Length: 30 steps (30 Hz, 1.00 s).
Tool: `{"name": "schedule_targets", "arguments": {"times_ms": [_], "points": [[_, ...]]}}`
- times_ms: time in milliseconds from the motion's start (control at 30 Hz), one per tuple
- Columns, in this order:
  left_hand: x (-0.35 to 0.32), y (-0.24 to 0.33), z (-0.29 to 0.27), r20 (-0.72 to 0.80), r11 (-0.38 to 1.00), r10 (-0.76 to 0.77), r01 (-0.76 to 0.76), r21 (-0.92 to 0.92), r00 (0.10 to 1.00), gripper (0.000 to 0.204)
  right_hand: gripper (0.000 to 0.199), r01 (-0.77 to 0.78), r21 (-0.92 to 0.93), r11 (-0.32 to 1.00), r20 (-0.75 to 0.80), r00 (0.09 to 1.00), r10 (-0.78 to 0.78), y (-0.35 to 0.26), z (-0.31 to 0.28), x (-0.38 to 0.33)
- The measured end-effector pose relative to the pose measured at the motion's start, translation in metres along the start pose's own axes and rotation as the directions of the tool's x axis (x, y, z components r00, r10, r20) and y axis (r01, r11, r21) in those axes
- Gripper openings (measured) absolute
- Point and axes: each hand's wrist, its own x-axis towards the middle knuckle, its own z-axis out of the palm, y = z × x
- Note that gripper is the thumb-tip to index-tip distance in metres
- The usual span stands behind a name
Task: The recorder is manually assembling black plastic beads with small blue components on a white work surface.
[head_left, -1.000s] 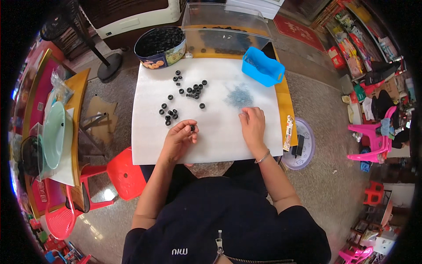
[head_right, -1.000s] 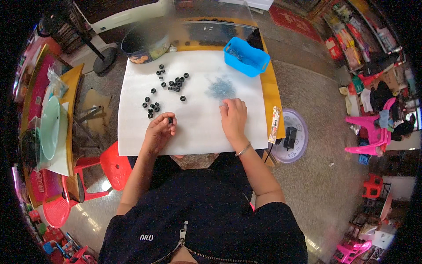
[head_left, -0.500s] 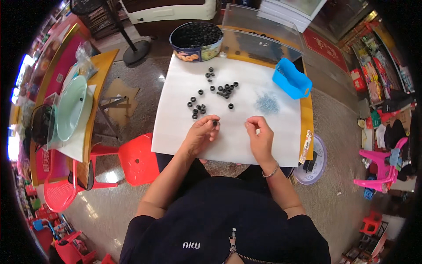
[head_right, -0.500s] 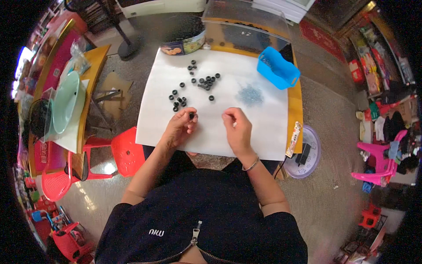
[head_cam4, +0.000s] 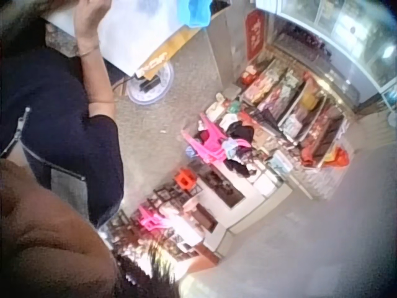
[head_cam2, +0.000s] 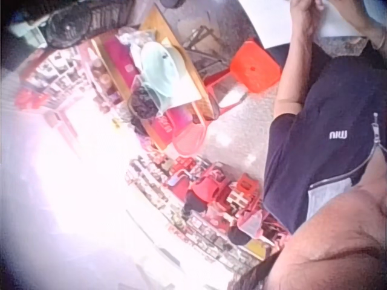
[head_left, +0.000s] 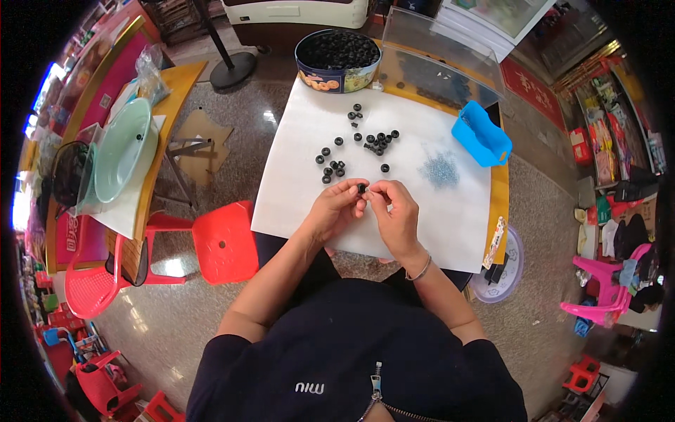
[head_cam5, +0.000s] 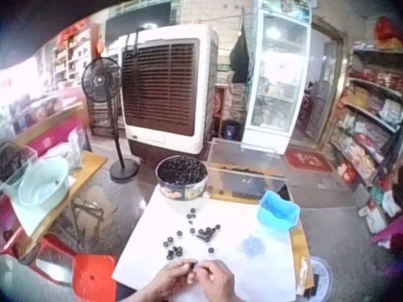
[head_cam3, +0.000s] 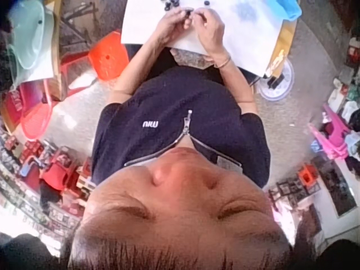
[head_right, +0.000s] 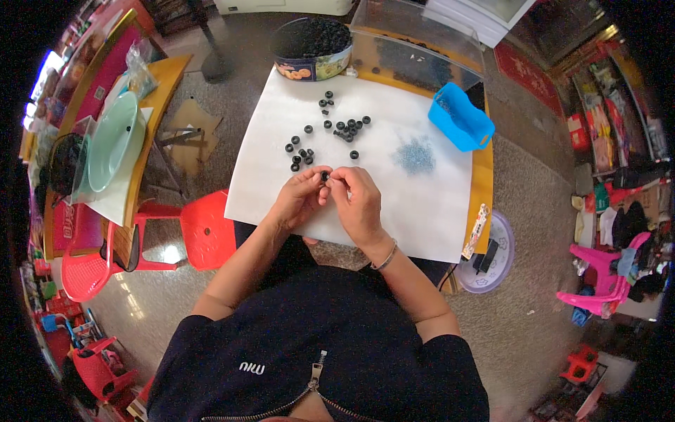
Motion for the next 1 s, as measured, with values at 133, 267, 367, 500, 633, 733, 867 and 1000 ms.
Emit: {"name": "schedule_targets", "arguments": {"times_ms": [133, 267, 367, 500, 633, 733, 867, 1000], "points": [[0.002, 0.0, -0.001, 0.011, 1.0, -0.019, 0.019, 0.012, 1.0, 0.025, 0.003, 0.032, -0.04, 0.999, 0.013, 0.999, -0.031, 0.0, 0.002, 0.002], [0.001, -0.002, 0.001, -0.002, 0.999, -0.025, 0.025, 0.039, 1.0, 0.026, 0.003, 0.031, -0.05, 0.998, 0.025, 0.999, -0.03, -0.004, -0.002, 0.001], [0.0, 0.0, 0.003, -0.002, 0.995, -0.033, 0.033, 0.097, 0.999, 0.026, 0.004, 0.033, -0.061, 0.998, 0.037, 0.999, -0.031, -0.002, -0.003, -0.001], [0.0, 0.001, 0.004, -0.017, 0.992, -0.05, 0.052, 0.115, 0.999, 0.024, 0.005, 0.016, -0.056, 0.998, 0.051, 0.999, -0.013, -0.004, -0.005, 0.0], [-0.001, 0.002, 0.009, -0.017, 0.988, -0.05, 0.052, 0.142, 0.999, 0.026, 0.009, -0.009, -0.006, 1.0, 0.084, 0.996, 0.009, 0.0, -0.006, -0.002], [0.0, 0.001, 0.004, 0.007, 0.992, -0.047, 0.046, 0.114, 0.999, 0.026, 0.012, -0.017, 0.038, 0.999, 0.093, 0.996, 0.013, 0.0, -0.006, -0.003], [0.0, 0.002, 0.004, 0.009, 0.997, -0.04, 0.039, 0.071, 0.999, 0.026, 0.015, -0.048, 0.08, 0.996, 0.086, 0.995, 0.041, -0.005, -0.008, 0.0], [-0.001, 0.005, 0.006, 0.019, 0.996, -0.06, 0.059, 0.064, 0.998, 0.028, 0.014, -0.084, 0.116, 0.99, 0.071, 0.995, 0.076, -0.005, -0.009, 0.001]]}}
